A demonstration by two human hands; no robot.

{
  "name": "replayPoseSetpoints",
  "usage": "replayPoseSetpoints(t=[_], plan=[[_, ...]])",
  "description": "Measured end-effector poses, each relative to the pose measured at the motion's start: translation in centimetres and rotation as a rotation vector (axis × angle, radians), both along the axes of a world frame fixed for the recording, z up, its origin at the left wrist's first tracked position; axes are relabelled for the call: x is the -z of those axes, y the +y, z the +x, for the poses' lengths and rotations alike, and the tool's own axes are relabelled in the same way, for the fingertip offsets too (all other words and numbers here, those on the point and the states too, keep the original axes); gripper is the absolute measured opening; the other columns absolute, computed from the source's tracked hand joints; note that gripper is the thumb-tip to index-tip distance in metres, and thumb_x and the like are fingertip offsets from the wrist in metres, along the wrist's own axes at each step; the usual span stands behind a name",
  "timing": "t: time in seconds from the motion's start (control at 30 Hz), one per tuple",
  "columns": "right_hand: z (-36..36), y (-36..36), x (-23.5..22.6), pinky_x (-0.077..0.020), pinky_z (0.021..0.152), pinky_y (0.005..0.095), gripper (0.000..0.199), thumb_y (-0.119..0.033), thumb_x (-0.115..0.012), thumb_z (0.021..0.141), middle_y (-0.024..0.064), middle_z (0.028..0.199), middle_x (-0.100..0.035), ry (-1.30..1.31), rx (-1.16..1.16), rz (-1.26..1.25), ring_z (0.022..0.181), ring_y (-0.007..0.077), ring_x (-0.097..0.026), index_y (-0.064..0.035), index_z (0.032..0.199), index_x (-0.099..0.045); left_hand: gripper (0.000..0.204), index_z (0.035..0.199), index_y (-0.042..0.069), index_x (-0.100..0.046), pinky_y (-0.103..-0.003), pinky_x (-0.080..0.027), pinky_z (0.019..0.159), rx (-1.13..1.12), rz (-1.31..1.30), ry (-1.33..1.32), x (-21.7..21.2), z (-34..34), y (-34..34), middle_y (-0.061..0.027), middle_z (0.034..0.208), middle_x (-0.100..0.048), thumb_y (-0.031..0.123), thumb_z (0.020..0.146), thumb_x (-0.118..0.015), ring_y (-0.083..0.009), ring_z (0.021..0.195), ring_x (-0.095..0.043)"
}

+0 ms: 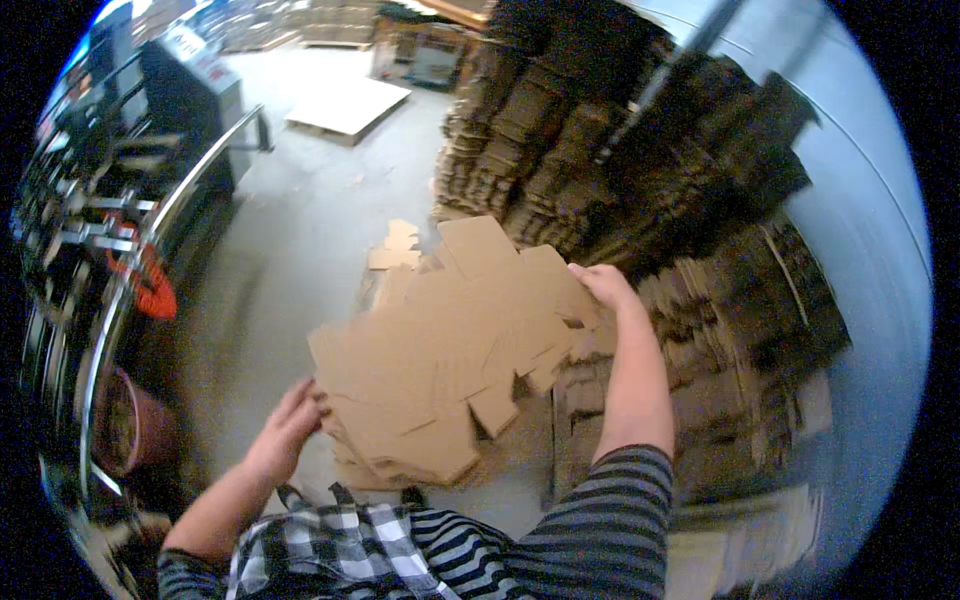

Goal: The person repeatedly picks up stacks of flat cardboard pieces from a nearby pile and feeds them into a cardboard processing machine. The person handles the cardboard by hand, placing the pieces onto the machine's input area in a continuous loop.

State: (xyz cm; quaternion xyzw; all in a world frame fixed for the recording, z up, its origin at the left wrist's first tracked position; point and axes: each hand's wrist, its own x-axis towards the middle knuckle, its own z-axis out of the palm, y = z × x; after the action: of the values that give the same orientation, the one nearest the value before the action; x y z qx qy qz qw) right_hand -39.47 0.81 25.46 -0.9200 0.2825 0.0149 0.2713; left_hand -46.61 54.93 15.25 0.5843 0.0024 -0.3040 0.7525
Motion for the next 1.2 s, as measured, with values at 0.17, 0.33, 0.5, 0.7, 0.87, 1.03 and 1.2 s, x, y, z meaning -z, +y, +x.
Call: replayPoseSetpoints(t=[0.17, 0.33, 0.5, 0.7, 0.87, 1.03, 1.2], plan=[[2.6, -0.4, 4.5, -0.0488, 0.073, 0.0280, 0.038, -0.034, -0.063, 0.089, 0.0050, 0.095, -0.066, 0.016, -0.197, 0.456, 0.080, 0.0114, -0.060, 0.0004, 0.106, -0.063, 0.069, 0.147, 0.000, -0.018, -0.036, -0.031, 0.108, -0.326, 0.255, -0.390, -3.9, 1.2, -6.6, -0.0195, 0.141, -0.041, 0.027, 0.093, -0.053, -0.0264, 0.130, -0.040], [2.4, -3.5, 5.1, -0.0509, 0.075, 0.0314, 0.036, -0.026, -0.065, 0.089, 0.0065, 0.100, -0.067, -0.013, -0.336, 0.700, 0.085, 0.0140, -0.063, 0.0013, 0.111, -0.061, 0.045, 0.129, -0.005, -0.044, -0.031, -0.042, 0.096, -0.471, 0.081, -0.362, -8.3, 0.4, -8.6, -0.0122, 0.120, -0.057, 0.008, 0.089, -0.059, -0.0161, 0.112, -0.054], [2.6, -6.1, 5.7, -0.0509, 0.075, 0.0325, 0.035, -0.027, -0.068, 0.087, 0.0055, 0.097, -0.067, 0.008, -0.459, 0.714, 0.084, 0.0145, -0.063, -0.0002, 0.109, -0.062, 0.059, 0.134, -0.005, -0.039, -0.037, -0.042, 0.099, -0.416, 0.565, -0.475, -8.2, -7.1, -9.1, -0.0184, 0.130, -0.052, 0.017, 0.086, -0.064, -0.0240, 0.117, -0.052], [3.1, -6.4, 5.7, -0.0520, 0.070, 0.0339, 0.038, -0.029, -0.074, 0.082, 0.0073, 0.093, -0.068, 0.135, -0.398, 0.700, 0.077, 0.0163, -0.064, 0.0019, 0.103, -0.065, 0.073, 0.141, -0.004, -0.030, -0.039, -0.036, 0.105, -0.536, 0.542, -0.178, -3.0, -11.2, -10.1, -0.0265, 0.139, -0.042, 0.037, 0.089, -0.060, -0.0330, 0.129, -0.042], [1.5, -4.5, 3.2, -0.0528, 0.068, 0.0344, 0.034, -0.026, -0.075, 0.080, 0.0090, 0.089, -0.069, -0.001, -0.389, 0.680, 0.073, 0.0177, -0.065, 0.0022, 0.097, -0.067, 0.060, 0.135, -0.001, -0.038, -0.037, -0.046, 0.093, -0.570, 0.498, -0.248, -3.6, -10.8, -12.9, -0.0196, 0.121, -0.058, 0.038, 0.093, -0.054, -0.0265, 0.111, -0.057], [-0.5, -4.8, -0.1, -0.0529, 0.073, 0.0342, 0.038, -0.021, -0.073, 0.081, 0.0094, 0.098, -0.067, -0.163, -0.453, 0.895, 0.081, 0.0179, -0.065, 0.0024, 0.109, -0.061, 0.055, 0.138, -0.001, -0.035, -0.036, -0.038, 0.102, -0.584, 0.297, -0.226, -5.3, -12.0, -13.0, -0.0136, 0.129, -0.051, 0.030, 0.096, -0.053, -0.0210, 0.119, -0.048], [-1.9, -5.5, -0.2, -0.0531, 0.078, 0.0359, 0.054, -0.019, -0.077, 0.074, 0.0109, 0.108, -0.064, -0.566, -0.524, 1.020, 0.090, 0.0193, -0.064, 0.0012, 0.119, -0.054, 0.059, 0.140, 0.000, -0.032, -0.034, -0.041, 0.098, -0.709, 0.192, -0.634, -6.7, -12.9, -12.5, -0.0142, 0.127, -0.053, 0.013, 0.090, -0.060, -0.0212, 0.118, -0.051]])
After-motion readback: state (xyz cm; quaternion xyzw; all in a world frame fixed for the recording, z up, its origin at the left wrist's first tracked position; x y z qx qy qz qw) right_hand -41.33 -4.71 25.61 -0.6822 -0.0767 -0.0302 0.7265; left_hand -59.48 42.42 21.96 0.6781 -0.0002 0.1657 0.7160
